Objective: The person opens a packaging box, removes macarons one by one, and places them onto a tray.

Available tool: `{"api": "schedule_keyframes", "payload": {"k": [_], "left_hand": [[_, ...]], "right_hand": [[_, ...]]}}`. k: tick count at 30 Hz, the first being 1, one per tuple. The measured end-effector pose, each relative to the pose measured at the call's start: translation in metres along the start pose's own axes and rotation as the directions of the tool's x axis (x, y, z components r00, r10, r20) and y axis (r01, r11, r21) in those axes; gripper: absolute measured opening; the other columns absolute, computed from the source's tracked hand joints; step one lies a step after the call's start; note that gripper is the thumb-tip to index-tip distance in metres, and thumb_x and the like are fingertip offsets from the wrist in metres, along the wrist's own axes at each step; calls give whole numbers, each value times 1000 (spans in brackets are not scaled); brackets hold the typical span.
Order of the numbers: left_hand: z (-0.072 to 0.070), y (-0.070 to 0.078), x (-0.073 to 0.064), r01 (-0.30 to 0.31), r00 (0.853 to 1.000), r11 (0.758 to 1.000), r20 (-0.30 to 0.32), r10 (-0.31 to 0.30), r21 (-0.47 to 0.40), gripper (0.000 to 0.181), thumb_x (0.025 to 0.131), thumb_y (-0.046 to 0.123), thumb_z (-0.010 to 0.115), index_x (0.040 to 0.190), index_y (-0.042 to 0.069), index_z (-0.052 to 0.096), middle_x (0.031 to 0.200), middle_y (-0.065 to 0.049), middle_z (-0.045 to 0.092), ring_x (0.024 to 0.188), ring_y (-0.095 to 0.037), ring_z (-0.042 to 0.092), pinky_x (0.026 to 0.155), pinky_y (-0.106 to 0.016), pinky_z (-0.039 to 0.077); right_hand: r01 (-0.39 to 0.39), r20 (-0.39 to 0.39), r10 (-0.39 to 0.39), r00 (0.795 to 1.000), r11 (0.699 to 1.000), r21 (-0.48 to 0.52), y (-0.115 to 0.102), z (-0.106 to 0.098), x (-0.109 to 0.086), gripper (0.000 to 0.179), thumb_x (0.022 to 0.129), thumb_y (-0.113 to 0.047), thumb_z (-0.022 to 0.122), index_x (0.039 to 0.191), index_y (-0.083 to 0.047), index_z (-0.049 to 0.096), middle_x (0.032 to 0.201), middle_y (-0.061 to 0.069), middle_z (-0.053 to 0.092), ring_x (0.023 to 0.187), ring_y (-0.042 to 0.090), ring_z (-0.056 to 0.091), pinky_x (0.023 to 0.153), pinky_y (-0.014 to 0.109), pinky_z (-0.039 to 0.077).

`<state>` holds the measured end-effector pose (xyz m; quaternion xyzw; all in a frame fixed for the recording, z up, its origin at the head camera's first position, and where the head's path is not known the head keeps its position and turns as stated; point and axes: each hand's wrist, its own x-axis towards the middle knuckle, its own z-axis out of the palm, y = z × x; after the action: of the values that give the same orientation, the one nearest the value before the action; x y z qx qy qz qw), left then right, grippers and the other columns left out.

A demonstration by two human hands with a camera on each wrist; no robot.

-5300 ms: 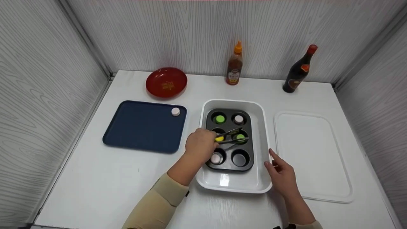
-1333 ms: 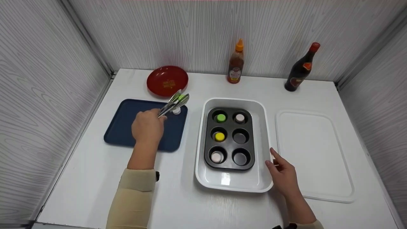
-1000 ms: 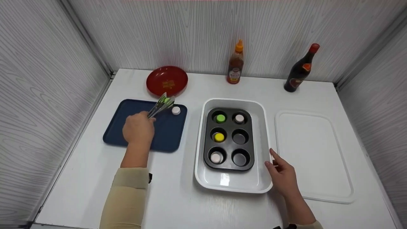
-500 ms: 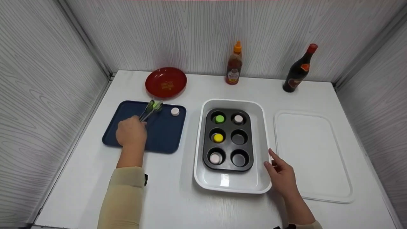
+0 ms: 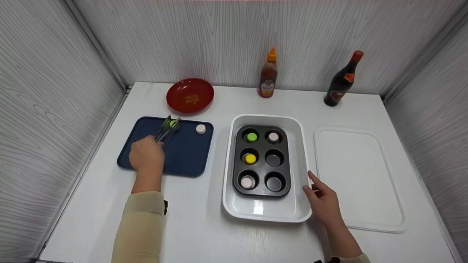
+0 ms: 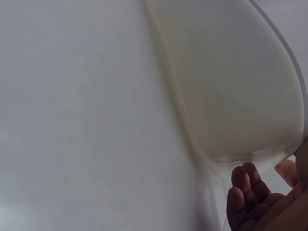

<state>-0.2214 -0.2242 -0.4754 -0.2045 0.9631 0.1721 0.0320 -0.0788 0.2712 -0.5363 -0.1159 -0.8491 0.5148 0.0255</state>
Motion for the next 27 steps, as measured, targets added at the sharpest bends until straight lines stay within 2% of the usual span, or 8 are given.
{"api": "schedule_keyframes", "payload": {"k": [6,14,23,27], "left_hand": [[3,-4,3,3,1000,1000,-11,-3,4,40,108,32,63,130,-1,67,118,-33,67,114,-49,63,82,-60,57],[2,-5,2,11,1000,1000,12,-11,-16,41,108,32,63,133,0,66,121,-32,66,117,-49,61,84,-60,57],[-4,-4,-1,28,1000,998,12,-27,-55,44,107,34,65,133,-1,66,121,-32,67,117,-50,62,84,-60,56],[-7,0,-4,27,1000,997,7,-27,-70,46,107,34,64,139,1,64,124,-32,66,119,-50,62,87,-61,56]], "right_hand": [[-2,-3,2,1000,1000,-4,0,1,0,54,104,-11,69,155,-15,55,103,17,66,84,23,65,70,22,55],[27,-13,-27,1000,999,20,0,1,0,52,103,-10,70,153,-15,58,99,15,65,80,20,63,70,22,54],[11,-5,-11,1000,1000,10,2,1,0,52,104,-12,69,154,-16,57,102,16,65,82,21,63,70,23,54],[13,-3,-13,1000,1000,11,2,0,0,52,104,-11,69,154,-16,57,101,15,64,81,21,62,69,23,54]]}}
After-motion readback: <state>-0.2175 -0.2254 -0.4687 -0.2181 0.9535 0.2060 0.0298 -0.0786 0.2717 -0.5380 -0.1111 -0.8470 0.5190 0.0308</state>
